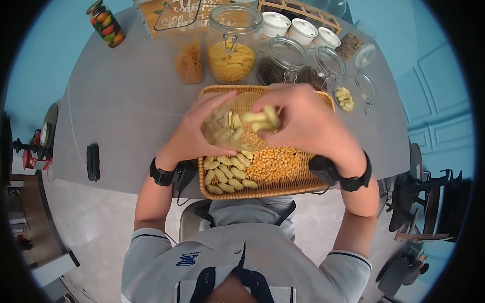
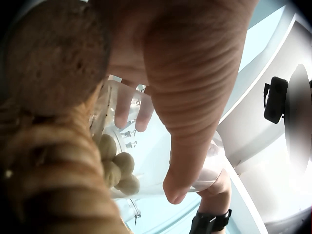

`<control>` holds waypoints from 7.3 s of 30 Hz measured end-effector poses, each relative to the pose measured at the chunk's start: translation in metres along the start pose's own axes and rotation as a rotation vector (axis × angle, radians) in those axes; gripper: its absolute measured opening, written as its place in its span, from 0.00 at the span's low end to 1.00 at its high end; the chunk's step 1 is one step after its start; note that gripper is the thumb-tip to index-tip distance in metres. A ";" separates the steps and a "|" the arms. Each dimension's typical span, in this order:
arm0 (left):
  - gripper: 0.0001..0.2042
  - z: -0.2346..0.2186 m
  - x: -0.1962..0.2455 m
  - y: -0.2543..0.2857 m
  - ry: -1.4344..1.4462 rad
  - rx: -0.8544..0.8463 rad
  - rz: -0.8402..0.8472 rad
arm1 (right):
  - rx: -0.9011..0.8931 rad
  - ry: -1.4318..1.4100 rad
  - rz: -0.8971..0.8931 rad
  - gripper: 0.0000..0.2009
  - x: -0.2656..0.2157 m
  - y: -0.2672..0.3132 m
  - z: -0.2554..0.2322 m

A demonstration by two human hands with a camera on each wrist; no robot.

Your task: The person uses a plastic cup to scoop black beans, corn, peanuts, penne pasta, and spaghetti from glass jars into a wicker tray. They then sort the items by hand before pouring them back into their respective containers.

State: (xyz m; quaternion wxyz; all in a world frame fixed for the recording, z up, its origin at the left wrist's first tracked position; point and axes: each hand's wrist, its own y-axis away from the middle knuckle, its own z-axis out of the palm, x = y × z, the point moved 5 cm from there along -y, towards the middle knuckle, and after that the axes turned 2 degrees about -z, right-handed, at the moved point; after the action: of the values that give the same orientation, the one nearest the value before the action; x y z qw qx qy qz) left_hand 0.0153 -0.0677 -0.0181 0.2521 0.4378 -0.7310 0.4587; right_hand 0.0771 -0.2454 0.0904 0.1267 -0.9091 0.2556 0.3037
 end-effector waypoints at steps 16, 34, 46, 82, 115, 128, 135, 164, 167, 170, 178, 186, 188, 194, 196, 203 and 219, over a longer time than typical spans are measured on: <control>0.51 0.003 0.002 0.000 -0.081 -0.067 0.016 | -0.501 0.094 -0.152 0.17 0.001 -0.012 0.045; 0.55 -0.021 -0.015 0.002 0.188 0.345 0.072 | -0.091 -0.237 -0.265 0.35 0.074 -0.049 0.107; 0.52 -0.020 -0.016 0.002 0.186 0.348 0.080 | -0.100 -0.518 -0.104 0.20 0.084 -0.056 0.128; 0.50 0.003 -0.003 -0.001 0.067 -0.013 0.004 | -0.486 0.179 -0.204 0.15 0.003 -0.024 0.058; 0.51 -0.022 -0.022 0.001 0.110 0.424 0.028 | -0.274 0.350 -0.322 0.24 0.030 -0.002 0.137; 0.53 -0.021 -0.025 0.002 0.134 0.428 0.009 | -0.062 -0.007 -0.188 0.17 0.058 -0.019 0.118; 0.52 -0.020 -0.024 0.002 0.142 0.417 0.009 | 0.063 -0.257 -0.041 0.13 0.103 -0.027 0.083; 0.46 -0.002 -0.006 -0.002 0.010 0.105 -0.007 | 0.106 -0.020 -0.184 0.13 -0.003 0.003 0.017; 0.46 -0.003 -0.008 -0.001 -0.030 0.113 0.005 | -0.026 0.054 -0.202 0.12 -0.007 -0.002 0.030; 0.47 -0.002 -0.008 0.000 -0.074 0.107 0.032 | -0.202 0.141 -0.163 0.12 -0.003 -0.009 0.036; 0.48 -0.002 -0.005 -0.001 -0.113 0.059 0.010 | -0.388 0.102 -0.214 0.14 0.007 -0.018 0.044; 0.47 -0.002 -0.011 0.000 -0.057 0.121 0.032 | -0.151 -0.092 -0.148 0.14 0.013 0.002 0.007; 0.47 -0.004 -0.014 0.000 -0.077 0.166 0.024 | -0.027 -0.250 -0.002 0.13 0.034 0.009 -0.008; 0.48 -0.012 -0.012 0.001 -0.056 0.293 0.041 | 0.033 -0.273 0.220 0.11 0.100 0.010 0.019; 0.49 -0.013 -0.011 0.001 -0.033 0.303 0.041 | -0.136 -0.085 0.262 0.17 0.104 0.008 0.044; 0.50 -0.014 -0.011 0.001 -0.055 0.297 0.038 | -0.205 0.229 -0.110 0.27 0.062 0.000 0.094; 0.49 -0.018 -0.010 0.001 -0.066 0.291 0.044 | -0.180 0.114 -0.154 0.13 0.054 0.000 0.112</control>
State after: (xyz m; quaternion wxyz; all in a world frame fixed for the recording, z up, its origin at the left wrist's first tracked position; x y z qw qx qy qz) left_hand 0.0189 -0.0475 -0.0177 0.1518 0.4683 -0.6743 0.5505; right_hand 0.0595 -0.2229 -0.0303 0.0529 -0.9495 0.1638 0.2624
